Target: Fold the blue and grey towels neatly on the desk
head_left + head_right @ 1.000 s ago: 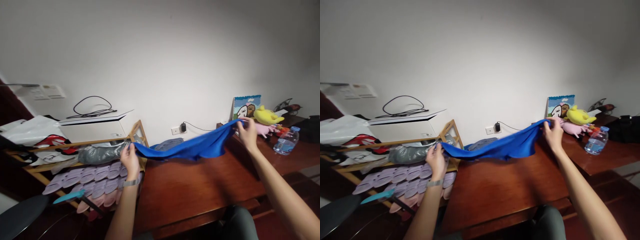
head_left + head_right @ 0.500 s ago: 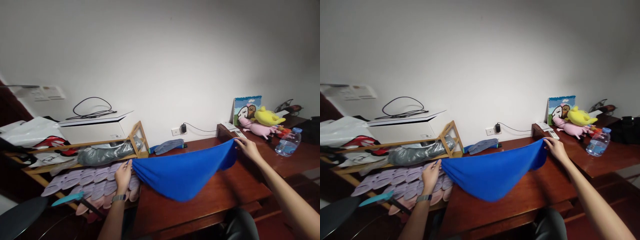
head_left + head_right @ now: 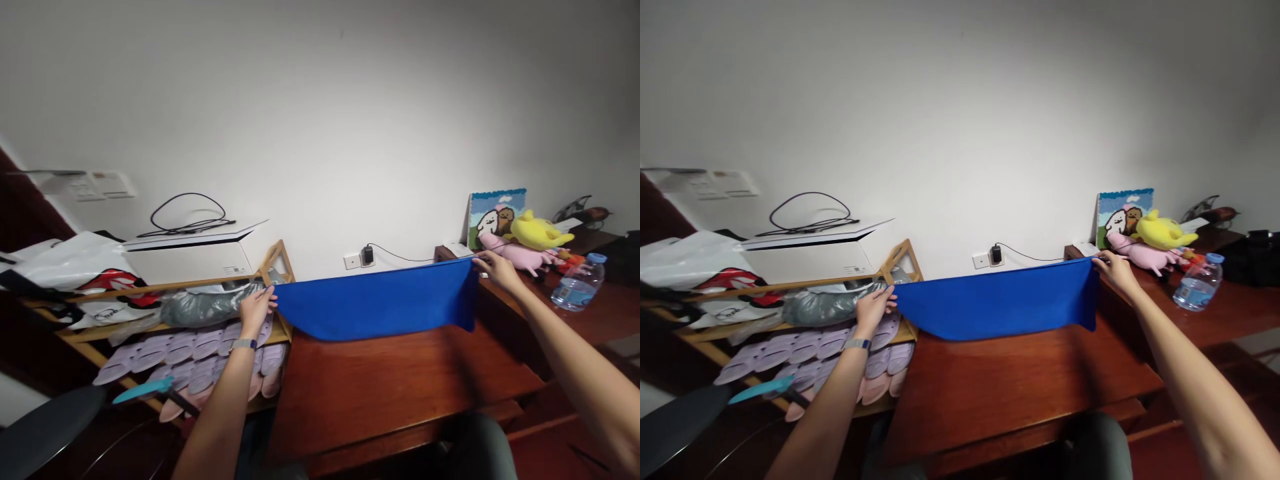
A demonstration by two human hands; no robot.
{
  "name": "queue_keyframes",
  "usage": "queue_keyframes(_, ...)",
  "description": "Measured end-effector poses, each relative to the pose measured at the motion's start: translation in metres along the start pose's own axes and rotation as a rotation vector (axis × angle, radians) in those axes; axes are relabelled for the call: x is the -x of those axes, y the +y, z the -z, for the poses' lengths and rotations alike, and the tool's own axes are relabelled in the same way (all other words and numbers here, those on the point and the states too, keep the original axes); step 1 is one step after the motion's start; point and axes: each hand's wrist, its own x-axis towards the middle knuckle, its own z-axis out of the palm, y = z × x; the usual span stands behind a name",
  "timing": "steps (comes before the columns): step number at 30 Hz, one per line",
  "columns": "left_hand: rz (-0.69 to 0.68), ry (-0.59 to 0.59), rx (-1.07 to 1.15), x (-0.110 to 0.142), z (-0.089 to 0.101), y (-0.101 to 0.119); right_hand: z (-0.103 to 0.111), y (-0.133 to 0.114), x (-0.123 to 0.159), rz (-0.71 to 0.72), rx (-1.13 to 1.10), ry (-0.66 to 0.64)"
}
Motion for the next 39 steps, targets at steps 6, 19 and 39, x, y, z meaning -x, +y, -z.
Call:
queue_keyframes(6,-0.021,0.057,0.1,0.033,0.015,-0.012,0.002,0.016,0.029,0.041,0.065,0.0)
queue_keyframes(19,0.042,-0.263,-0.293,0.198,0.044,-0.183,-0.082,0.154,0.22,-0.111,0.018,-0.337)
queue_keyframes(39,0.157,-0.189,-0.514,0.267,0.081,-0.21,-0.066,0.17,0.302,-0.096,0.094,-0.381)
